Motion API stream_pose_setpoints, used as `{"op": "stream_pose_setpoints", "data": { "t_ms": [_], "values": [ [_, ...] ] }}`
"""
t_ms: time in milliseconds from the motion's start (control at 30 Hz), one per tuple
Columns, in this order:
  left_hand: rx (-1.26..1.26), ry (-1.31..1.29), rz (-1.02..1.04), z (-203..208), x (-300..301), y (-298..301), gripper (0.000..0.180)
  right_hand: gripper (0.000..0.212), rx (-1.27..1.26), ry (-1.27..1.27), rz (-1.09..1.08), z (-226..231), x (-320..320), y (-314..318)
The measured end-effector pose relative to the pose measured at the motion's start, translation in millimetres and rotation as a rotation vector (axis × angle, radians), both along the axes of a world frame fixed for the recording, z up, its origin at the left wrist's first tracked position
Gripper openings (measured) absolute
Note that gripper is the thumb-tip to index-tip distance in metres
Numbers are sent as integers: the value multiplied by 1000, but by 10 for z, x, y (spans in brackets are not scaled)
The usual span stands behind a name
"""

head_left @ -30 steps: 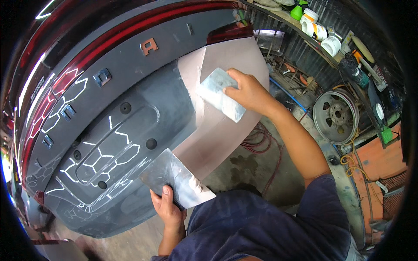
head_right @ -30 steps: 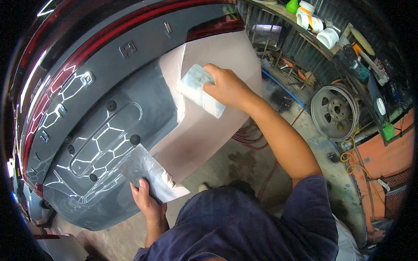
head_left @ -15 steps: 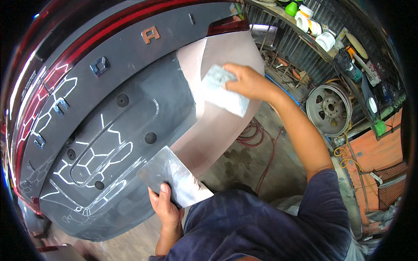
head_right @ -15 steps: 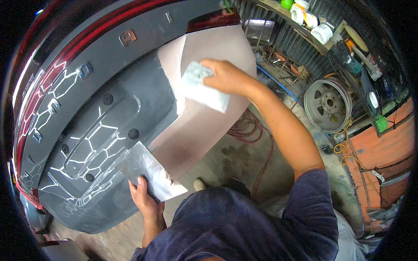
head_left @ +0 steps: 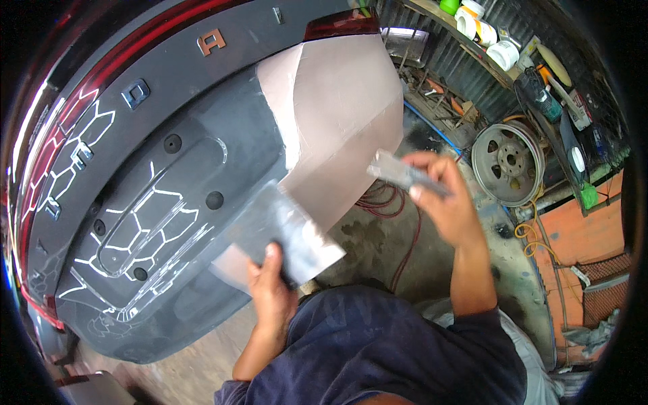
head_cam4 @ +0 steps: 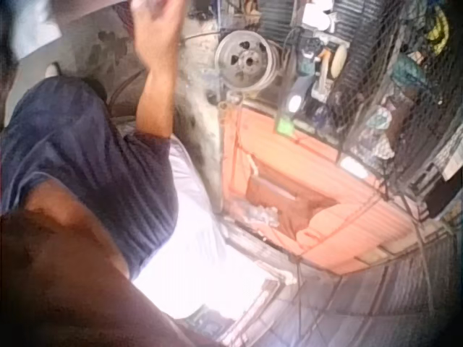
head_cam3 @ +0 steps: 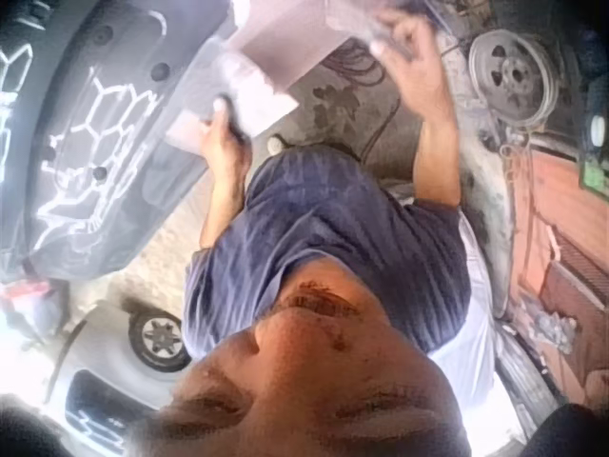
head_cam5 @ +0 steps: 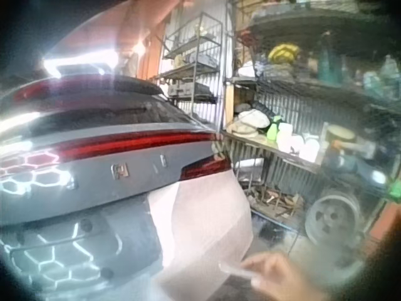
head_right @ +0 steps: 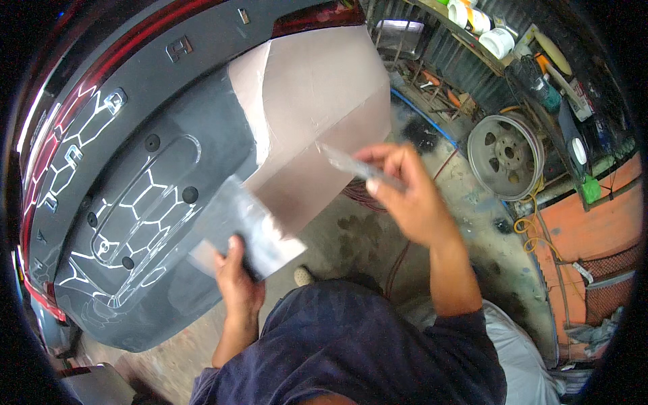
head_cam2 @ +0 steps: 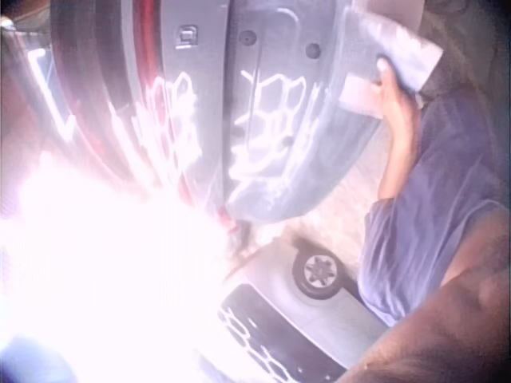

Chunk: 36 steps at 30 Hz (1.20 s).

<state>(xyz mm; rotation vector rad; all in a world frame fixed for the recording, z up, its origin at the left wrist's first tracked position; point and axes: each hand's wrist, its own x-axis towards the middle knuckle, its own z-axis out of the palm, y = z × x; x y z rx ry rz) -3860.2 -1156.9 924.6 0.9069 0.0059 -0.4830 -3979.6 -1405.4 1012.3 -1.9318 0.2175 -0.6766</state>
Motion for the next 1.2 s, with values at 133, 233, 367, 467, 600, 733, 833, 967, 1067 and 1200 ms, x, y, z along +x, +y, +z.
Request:
{"op": "stream_pose_setpoints", "data": {
  "t_ms": [133,233,367,467,600,733,833,967,1067,1200],
  "values": [
    [-53,128,-198,95,-319,-699,38,45,-237,-45,37,-231,-535,332],
    [-114,117,-235,120,-635,-1088,29,64,-383,-70,108,-350,-799,415],
    [-29,200,-324,16,-993,-1322,31,65,-468,107,10,-681,-1263,109],
    [-26,236,-329,-19,-1194,-1420,30,68,-501,316,-103,-928,-1700,-298],
    [187,-217,-479,-163,-1246,-1452,30,58,-642,378,-221,-665,-1982,-750],
    [342,-554,-432,36,-1569,-1586,39,47,-889,285,-117,-483,-1770,-783],
    [449,-544,-314,3,-1586,-1654,37,43,-825,174,37,-687,-1768,-611],
    [431,-552,-183,-17,-1646,-1695,35,44,-762,121,145,-794,-1916,-435],
    [371,-545,-69,42,-1748,-1732,28,44,-762,153,177,-965,-2076,-516],
    [327,-614,-45,305,-1740,-1711,23,49,-508,50,88,-1043,-2199,-633]
  ]
}}
